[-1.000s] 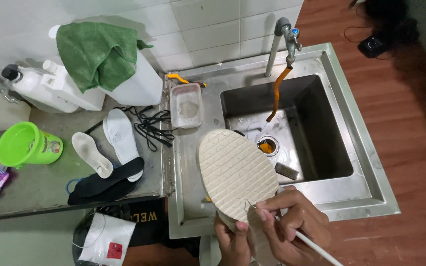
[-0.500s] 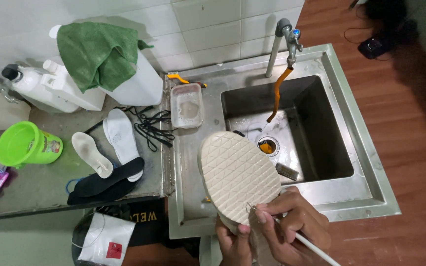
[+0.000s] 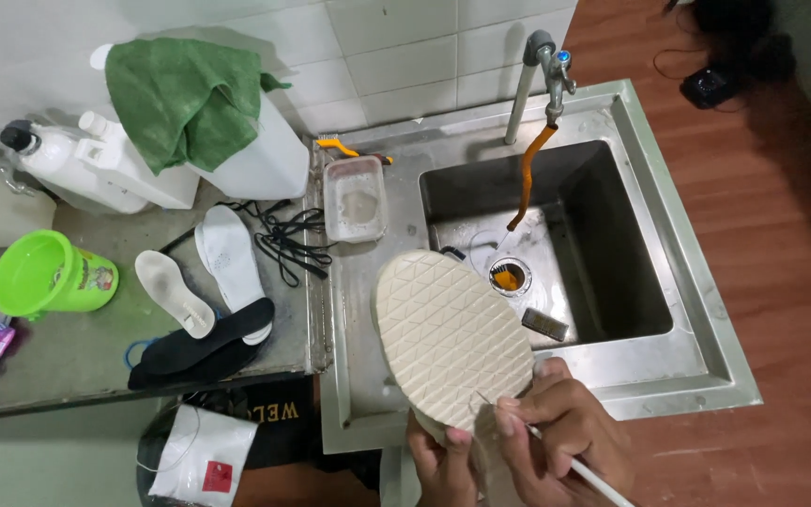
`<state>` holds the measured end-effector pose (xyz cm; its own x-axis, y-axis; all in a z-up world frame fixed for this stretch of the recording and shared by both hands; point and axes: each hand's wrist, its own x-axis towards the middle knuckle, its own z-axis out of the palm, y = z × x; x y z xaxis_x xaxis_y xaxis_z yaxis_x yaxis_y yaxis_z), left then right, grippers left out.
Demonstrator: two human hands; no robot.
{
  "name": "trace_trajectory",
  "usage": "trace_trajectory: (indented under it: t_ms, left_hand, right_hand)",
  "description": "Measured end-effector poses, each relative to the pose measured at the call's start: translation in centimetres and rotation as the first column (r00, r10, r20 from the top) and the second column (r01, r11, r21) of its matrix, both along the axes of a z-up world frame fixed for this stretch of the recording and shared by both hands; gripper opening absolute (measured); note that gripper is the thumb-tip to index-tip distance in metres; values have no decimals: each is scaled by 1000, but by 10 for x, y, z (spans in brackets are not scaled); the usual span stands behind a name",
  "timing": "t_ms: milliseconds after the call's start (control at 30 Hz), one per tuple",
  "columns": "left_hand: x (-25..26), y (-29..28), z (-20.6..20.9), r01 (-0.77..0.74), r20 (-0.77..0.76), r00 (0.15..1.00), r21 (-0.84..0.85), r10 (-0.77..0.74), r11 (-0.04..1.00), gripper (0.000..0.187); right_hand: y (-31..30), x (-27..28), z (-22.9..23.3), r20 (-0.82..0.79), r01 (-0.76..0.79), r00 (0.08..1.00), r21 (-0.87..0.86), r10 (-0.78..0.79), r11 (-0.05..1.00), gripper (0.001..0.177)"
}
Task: The person scrubs a white shoe insole with a yellow brush, rinses it under running water, and then uses a white stick to clean the grooves of the insole. The person repeats the scrubbing and rinsing process multiple times.
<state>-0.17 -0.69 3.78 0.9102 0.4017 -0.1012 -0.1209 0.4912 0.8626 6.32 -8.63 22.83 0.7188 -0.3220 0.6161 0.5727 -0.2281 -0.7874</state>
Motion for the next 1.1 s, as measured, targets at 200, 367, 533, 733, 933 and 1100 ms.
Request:
trace_trajectory:
  t_ms: [200, 367, 533, 733, 933, 1100]
  left_hand:
    - [9, -20, 9, -191, 75, 977, -126, 202, 973, 80]
    - [80, -40, 112, -767, 817, 493, 570, 298, -293, 26]
    - [22, -13, 46, -173, 81, 979, -172, 189, 970, 76]
    - [17, -10, 20, -170, 53, 982, -171, 181, 970, 84]
    - [22, 5, 9, -58, 89, 994, -39, 61, 998, 86]
    - [28, 15, 31, 52, 126, 990, 120, -67, 991, 74]
  right_hand:
    - [9, 3, 6, -35, 31, 999, 4, -31, 1000, 52]
    - [15, 3, 13, -58, 76, 995, -3, -76, 997, 54]
    - [13, 4, 7, -65, 63, 996, -13, -64, 998, 51]
    - [-20, -2, -17, -90, -185, 980, -83, 177, 979, 47]
    - [-9, 1, -18, -66, -81, 995, -109, 74, 991, 50]
    - [-10, 11, -17, 6, -88, 996, -180, 90, 980, 47]
